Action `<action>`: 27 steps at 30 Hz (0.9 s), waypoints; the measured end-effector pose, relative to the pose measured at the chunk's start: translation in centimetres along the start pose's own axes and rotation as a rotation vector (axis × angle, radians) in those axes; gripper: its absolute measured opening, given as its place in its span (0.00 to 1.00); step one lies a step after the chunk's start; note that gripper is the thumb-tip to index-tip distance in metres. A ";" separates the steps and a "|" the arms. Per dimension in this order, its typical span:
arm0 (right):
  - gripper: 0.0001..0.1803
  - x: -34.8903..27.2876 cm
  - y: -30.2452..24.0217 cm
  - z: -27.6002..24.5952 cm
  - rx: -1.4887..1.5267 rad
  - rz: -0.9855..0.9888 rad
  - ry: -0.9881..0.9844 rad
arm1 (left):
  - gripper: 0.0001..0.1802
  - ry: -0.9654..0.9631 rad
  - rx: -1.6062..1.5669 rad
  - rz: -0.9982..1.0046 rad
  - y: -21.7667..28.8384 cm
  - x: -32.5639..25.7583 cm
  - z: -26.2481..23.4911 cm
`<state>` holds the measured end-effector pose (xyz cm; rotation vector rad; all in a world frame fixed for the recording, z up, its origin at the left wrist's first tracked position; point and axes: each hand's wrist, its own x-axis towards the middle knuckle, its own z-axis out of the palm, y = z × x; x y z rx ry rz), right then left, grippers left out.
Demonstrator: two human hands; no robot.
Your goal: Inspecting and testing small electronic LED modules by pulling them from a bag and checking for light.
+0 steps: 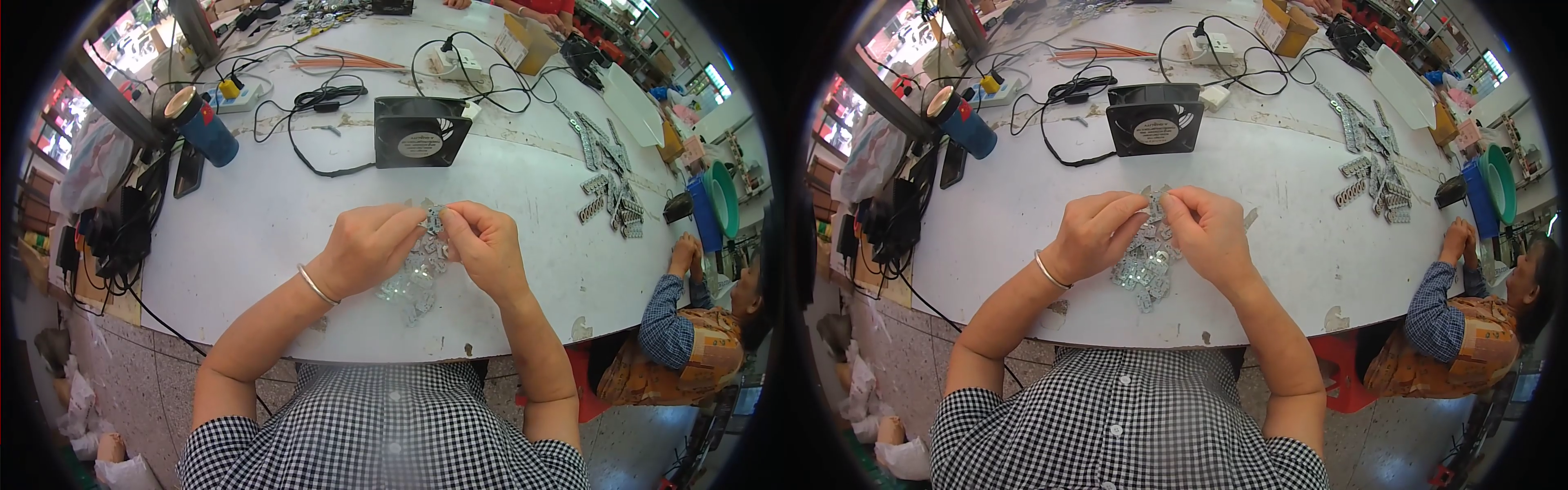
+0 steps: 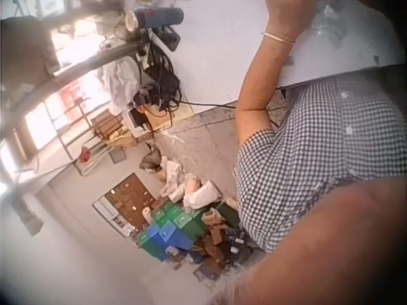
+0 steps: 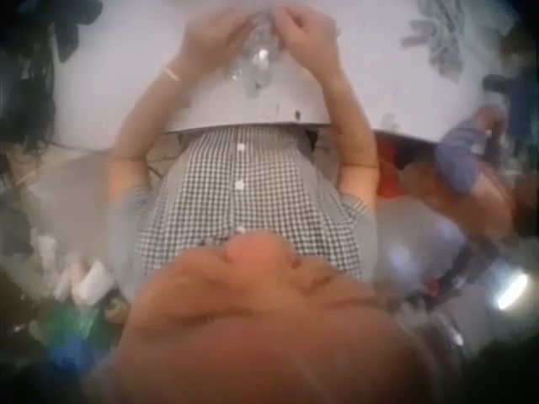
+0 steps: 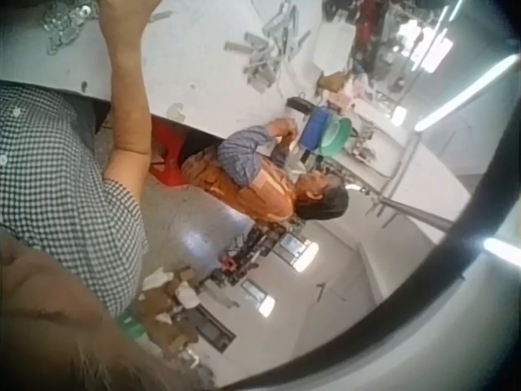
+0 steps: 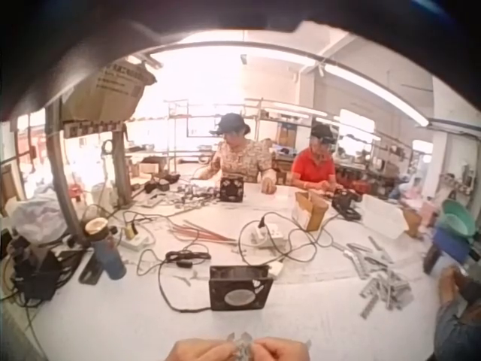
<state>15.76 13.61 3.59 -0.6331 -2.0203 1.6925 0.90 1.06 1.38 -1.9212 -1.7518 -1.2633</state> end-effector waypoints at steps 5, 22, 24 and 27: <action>0.10 -0.3 0.6 -0.3 0.007 -0.006 0.013 | 0.12 -0.062 -0.030 -0.021 0.6 -0.1 0.1; 0.10 -2.4 2.4 -1.8 -0.121 -0.121 0.057 | 0.34 -0.408 -0.461 -0.396 1.0 1.1 1.0; 0.09 -2.3 2.1 -1.1 -0.162 -0.154 -0.009 | 0.38 -0.416 -0.517 -0.415 0.8 1.0 1.0; 0.08 -2.3 1.6 -0.9 -0.159 -0.112 0.000 | 0.39 -0.338 -0.487 -0.279 0.6 0.8 0.9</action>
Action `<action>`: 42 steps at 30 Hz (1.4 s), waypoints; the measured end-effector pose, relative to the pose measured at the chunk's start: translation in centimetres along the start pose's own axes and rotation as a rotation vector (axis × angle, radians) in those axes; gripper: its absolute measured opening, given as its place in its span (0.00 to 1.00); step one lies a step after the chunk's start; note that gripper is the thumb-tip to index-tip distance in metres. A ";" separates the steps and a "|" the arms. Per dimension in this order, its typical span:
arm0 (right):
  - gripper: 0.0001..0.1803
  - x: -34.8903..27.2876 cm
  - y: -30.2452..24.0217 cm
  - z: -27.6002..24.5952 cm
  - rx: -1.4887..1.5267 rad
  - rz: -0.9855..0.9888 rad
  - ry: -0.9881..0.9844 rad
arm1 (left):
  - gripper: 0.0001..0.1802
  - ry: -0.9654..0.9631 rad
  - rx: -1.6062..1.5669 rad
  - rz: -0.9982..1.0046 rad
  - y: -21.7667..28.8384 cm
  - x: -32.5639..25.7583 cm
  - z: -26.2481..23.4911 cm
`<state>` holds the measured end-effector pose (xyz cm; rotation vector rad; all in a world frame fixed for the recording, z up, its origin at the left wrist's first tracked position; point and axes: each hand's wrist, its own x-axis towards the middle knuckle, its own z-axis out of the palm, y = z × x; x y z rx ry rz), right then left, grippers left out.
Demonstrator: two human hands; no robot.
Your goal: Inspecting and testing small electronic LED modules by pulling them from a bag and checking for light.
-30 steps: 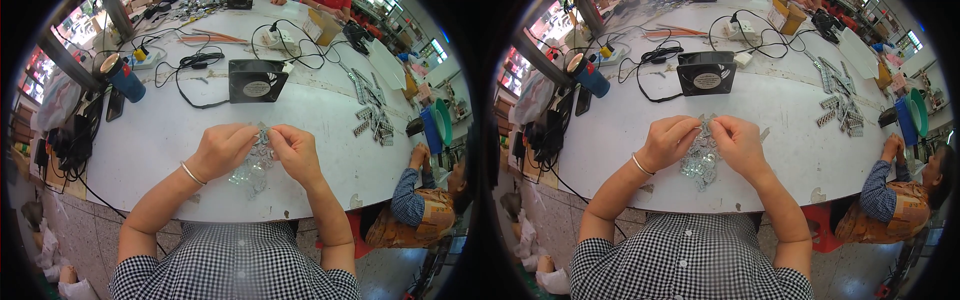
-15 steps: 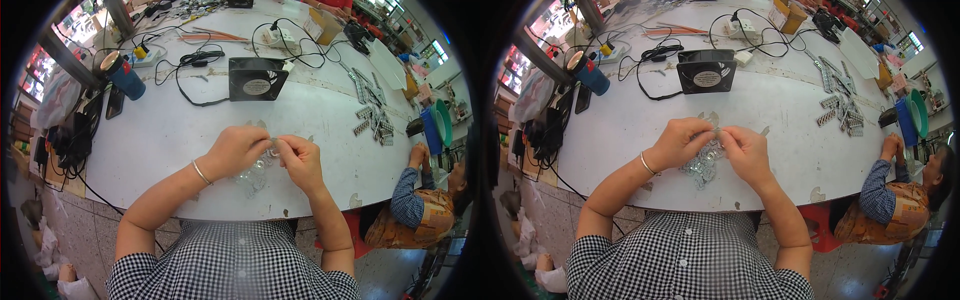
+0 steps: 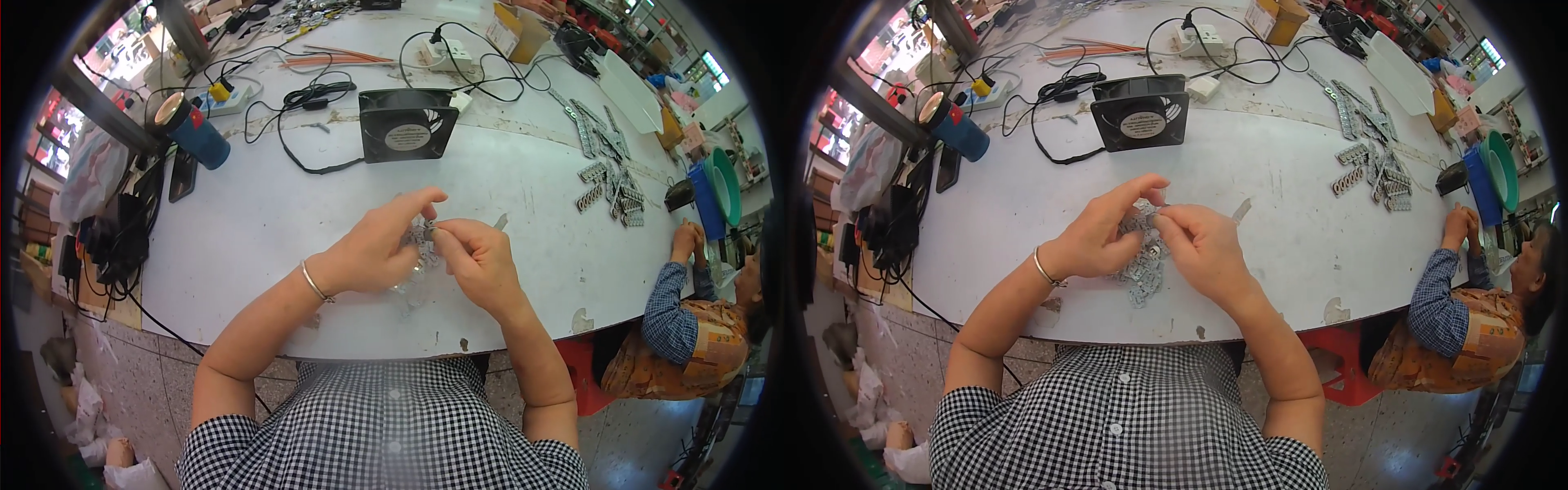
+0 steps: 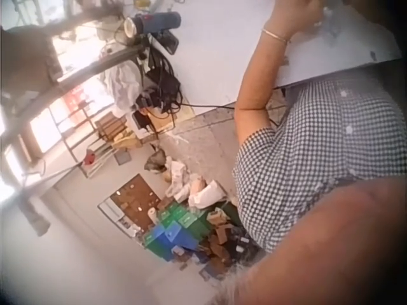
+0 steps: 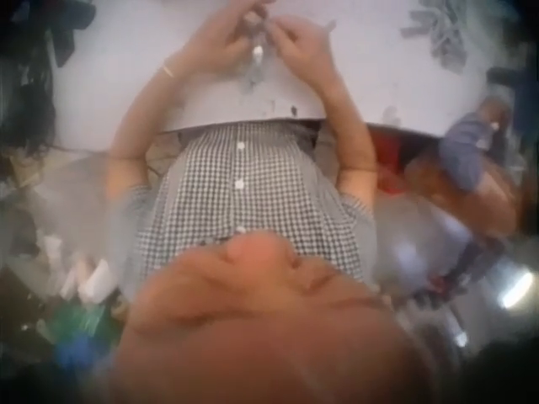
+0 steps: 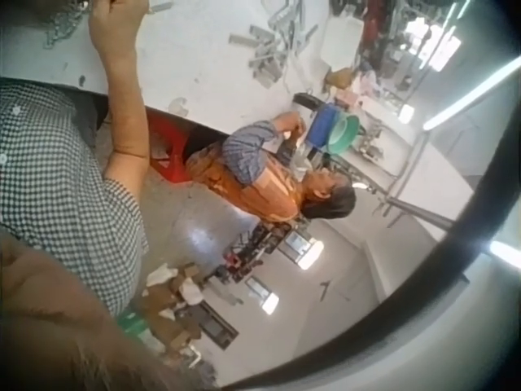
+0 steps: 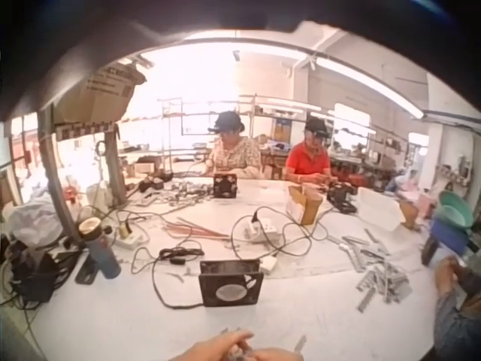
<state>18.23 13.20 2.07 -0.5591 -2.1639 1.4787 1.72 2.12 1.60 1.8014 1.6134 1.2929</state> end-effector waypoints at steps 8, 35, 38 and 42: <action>0.10 0.4 -0.1 0.6 0.056 0.003 0.010 | 0.40 -0.023 -0.068 -0.118 0.4 -0.4 -0.7; 0.06 1.3 -1.7 1.5 -0.177 -0.088 -0.136 | 0.39 -0.055 -0.332 -0.300 0.4 -1.0 -0.9; 0.06 1.3 -1.8 0.9 -0.151 -0.082 -0.102 | 0.27 -0.031 -0.222 -0.369 1.5 -0.5 -1.6; 0.09 1.2 -1.1 0.1 -0.163 -0.098 -0.144 | 0.12 -0.263 0.062 -0.353 1.1 -0.2 -3.1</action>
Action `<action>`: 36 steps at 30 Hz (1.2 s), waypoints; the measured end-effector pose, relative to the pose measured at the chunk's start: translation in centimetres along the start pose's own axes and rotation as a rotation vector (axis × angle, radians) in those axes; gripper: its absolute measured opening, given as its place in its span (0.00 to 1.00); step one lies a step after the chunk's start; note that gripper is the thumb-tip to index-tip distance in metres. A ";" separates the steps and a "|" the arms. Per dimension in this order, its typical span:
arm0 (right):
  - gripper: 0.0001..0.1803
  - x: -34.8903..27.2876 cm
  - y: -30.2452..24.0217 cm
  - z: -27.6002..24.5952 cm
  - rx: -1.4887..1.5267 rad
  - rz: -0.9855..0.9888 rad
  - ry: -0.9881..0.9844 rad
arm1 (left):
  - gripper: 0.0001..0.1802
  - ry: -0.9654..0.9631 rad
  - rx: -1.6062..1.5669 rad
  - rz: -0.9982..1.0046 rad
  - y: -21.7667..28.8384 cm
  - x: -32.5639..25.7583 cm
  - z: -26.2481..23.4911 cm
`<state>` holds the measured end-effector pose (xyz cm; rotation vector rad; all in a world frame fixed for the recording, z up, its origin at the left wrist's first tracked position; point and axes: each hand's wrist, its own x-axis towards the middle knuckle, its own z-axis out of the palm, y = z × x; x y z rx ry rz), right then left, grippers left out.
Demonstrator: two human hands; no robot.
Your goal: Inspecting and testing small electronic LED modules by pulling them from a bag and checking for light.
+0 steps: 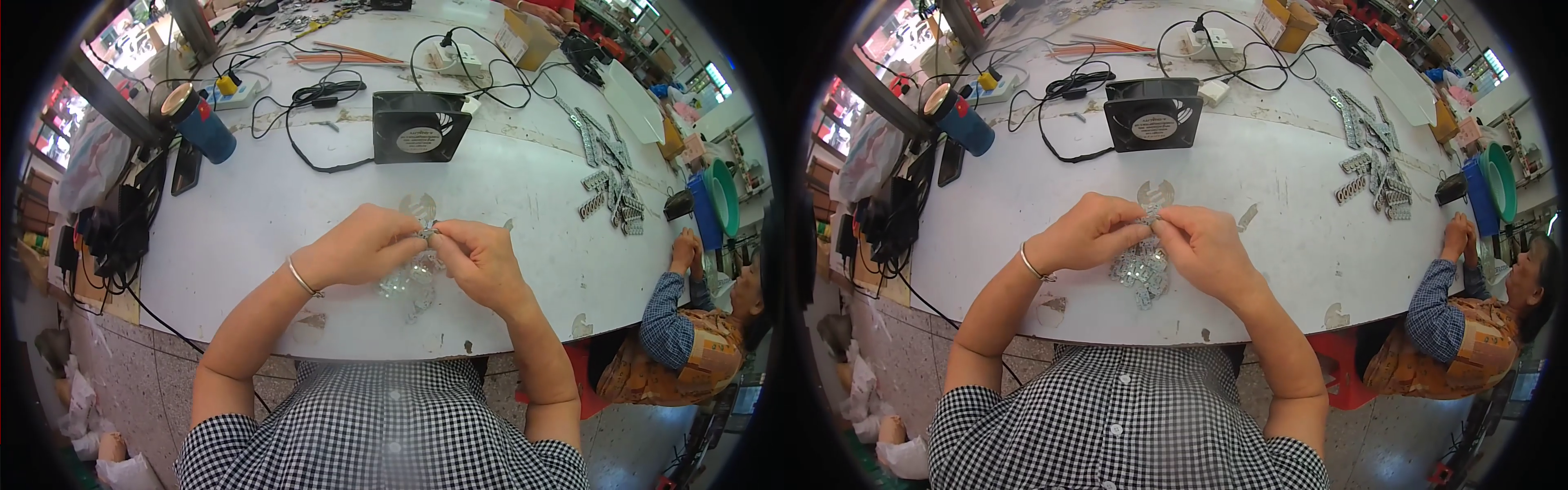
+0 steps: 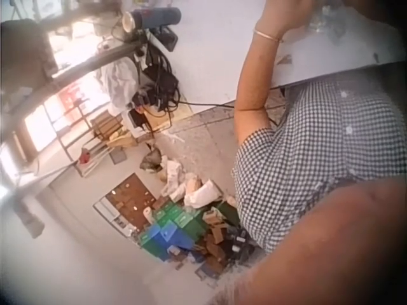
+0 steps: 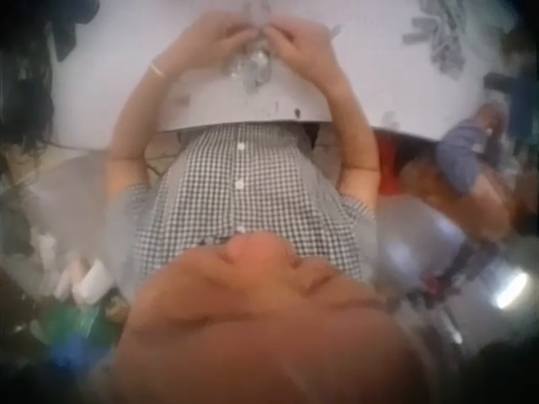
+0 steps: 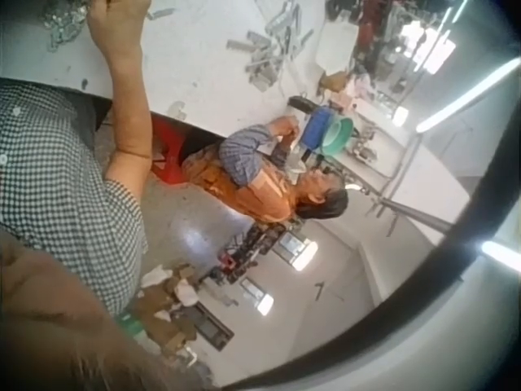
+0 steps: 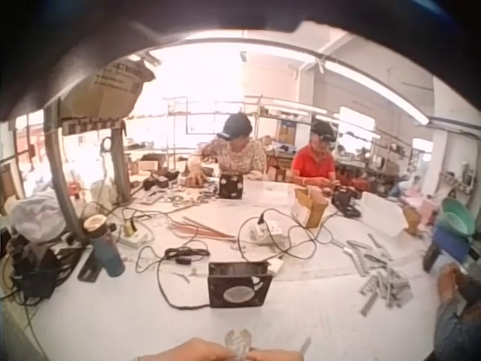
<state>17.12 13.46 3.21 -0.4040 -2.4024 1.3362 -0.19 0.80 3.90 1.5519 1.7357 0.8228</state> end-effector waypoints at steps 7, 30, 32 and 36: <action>0.09 -0.5 -1.0 -0.8 0.340 0.179 -0.166 | 0.12 -0.214 -0.390 0.080 -0.4 -0.7 -1.1; 0.10 0.8 -0.1 0.1 0.077 0.145 0.013 | 0.19 0.477 0.343 0.453 -1.8 -0.3 1.3; 0.10 0.9 -0.2 0.1 0.052 0.123 0.003 | 0.20 0.485 0.452 0.514 -2.0 -0.3 1.3; 0.10 1.0 -0.3 0.2 0.043 0.104 -0.006 | 0.20 0.506 0.501 0.556 -2.6 -0.1 1.4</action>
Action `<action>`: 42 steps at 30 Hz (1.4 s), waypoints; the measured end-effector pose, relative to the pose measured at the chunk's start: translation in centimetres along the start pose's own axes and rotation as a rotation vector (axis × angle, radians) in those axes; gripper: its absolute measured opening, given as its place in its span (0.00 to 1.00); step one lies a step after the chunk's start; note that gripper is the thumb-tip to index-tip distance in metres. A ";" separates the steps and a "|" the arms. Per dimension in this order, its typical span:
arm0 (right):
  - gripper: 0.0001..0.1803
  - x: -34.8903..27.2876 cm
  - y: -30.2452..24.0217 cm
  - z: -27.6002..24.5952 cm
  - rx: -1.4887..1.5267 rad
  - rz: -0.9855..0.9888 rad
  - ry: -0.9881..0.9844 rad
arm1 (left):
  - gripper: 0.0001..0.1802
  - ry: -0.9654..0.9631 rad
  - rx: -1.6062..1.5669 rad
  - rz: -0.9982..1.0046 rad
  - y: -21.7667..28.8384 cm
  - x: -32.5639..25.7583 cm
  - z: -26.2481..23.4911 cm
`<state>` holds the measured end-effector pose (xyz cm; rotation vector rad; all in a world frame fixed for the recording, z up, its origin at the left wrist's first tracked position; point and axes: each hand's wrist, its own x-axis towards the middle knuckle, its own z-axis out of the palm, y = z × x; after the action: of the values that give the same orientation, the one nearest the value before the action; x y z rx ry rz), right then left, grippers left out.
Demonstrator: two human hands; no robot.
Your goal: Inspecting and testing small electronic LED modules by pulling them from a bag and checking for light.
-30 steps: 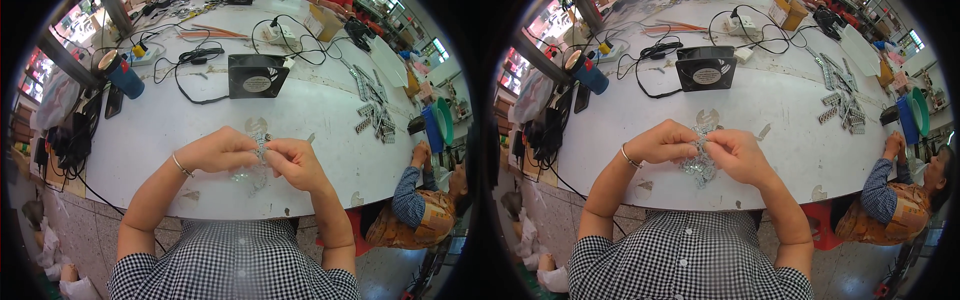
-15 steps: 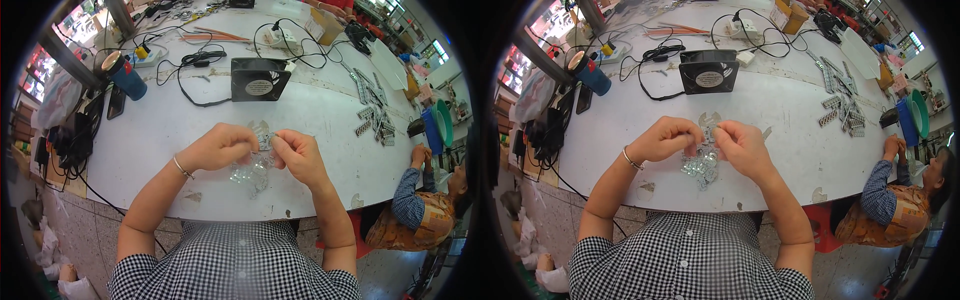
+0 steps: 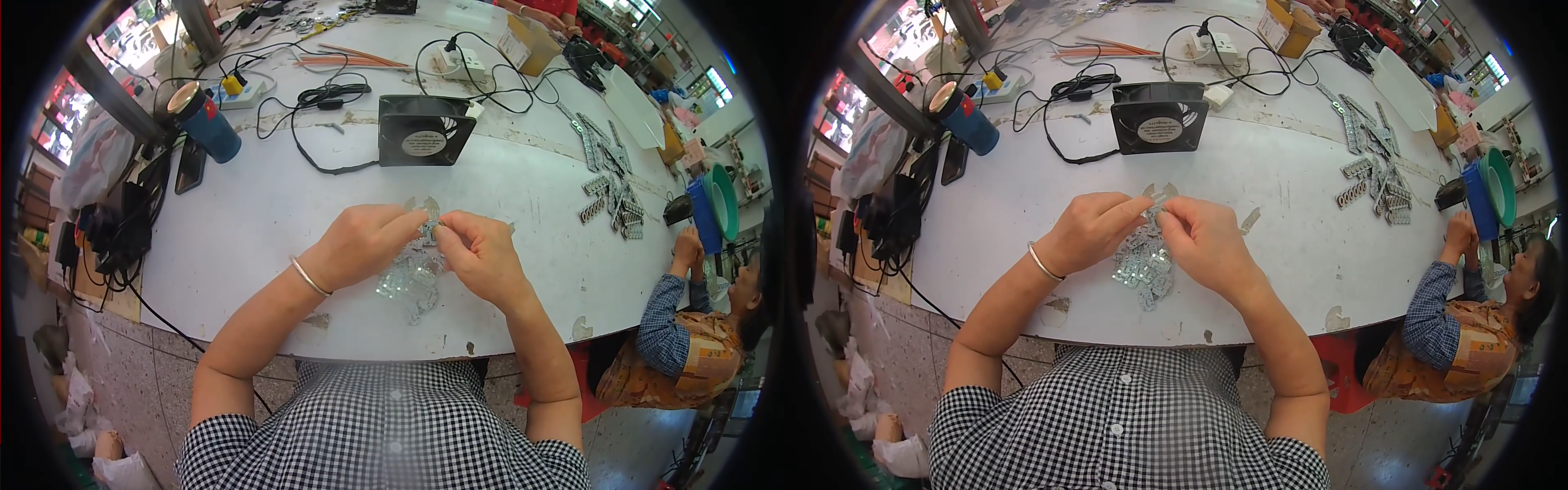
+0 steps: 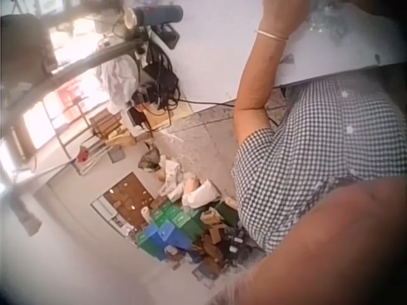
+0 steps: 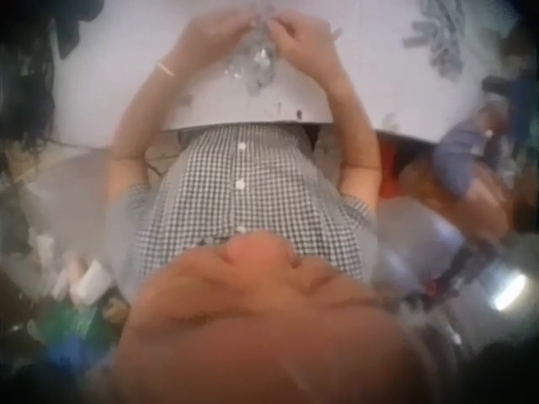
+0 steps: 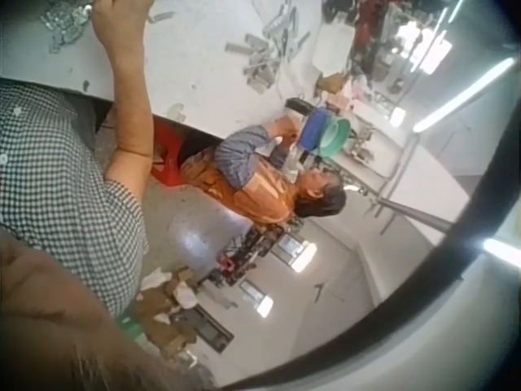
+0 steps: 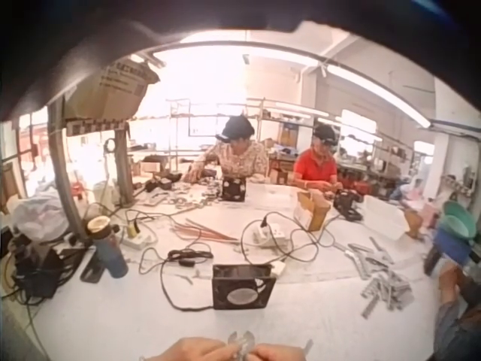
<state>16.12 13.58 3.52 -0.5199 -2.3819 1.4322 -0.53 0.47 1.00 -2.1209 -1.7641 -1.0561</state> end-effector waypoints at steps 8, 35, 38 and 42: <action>0.10 0.2 0.4 0.2 0.018 0.001 0.006 | 0.17 0.010 0.004 0.013 -0.2 0.0 0.2; 0.11 -0.2 -0.2 -0.2 0.352 0.165 0.097 | 0.16 0.214 -0.128 -0.107 1.8 0.5 0.6; 0.11 -0.4 -0.3 0.1 0.333 0.153 0.091 | 0.17 0.208 -0.124 -0.097 2.0 0.4 1.1; 0.11 -0.5 -0.3 0.4 0.320 0.144 0.096 | 0.17 0.236 -0.067 -0.037 1.6 0.3 1.2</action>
<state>16.32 12.96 3.59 -0.6679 -2.0223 1.7648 1.42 0.91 0.74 -1.9136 -1.6841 -1.3309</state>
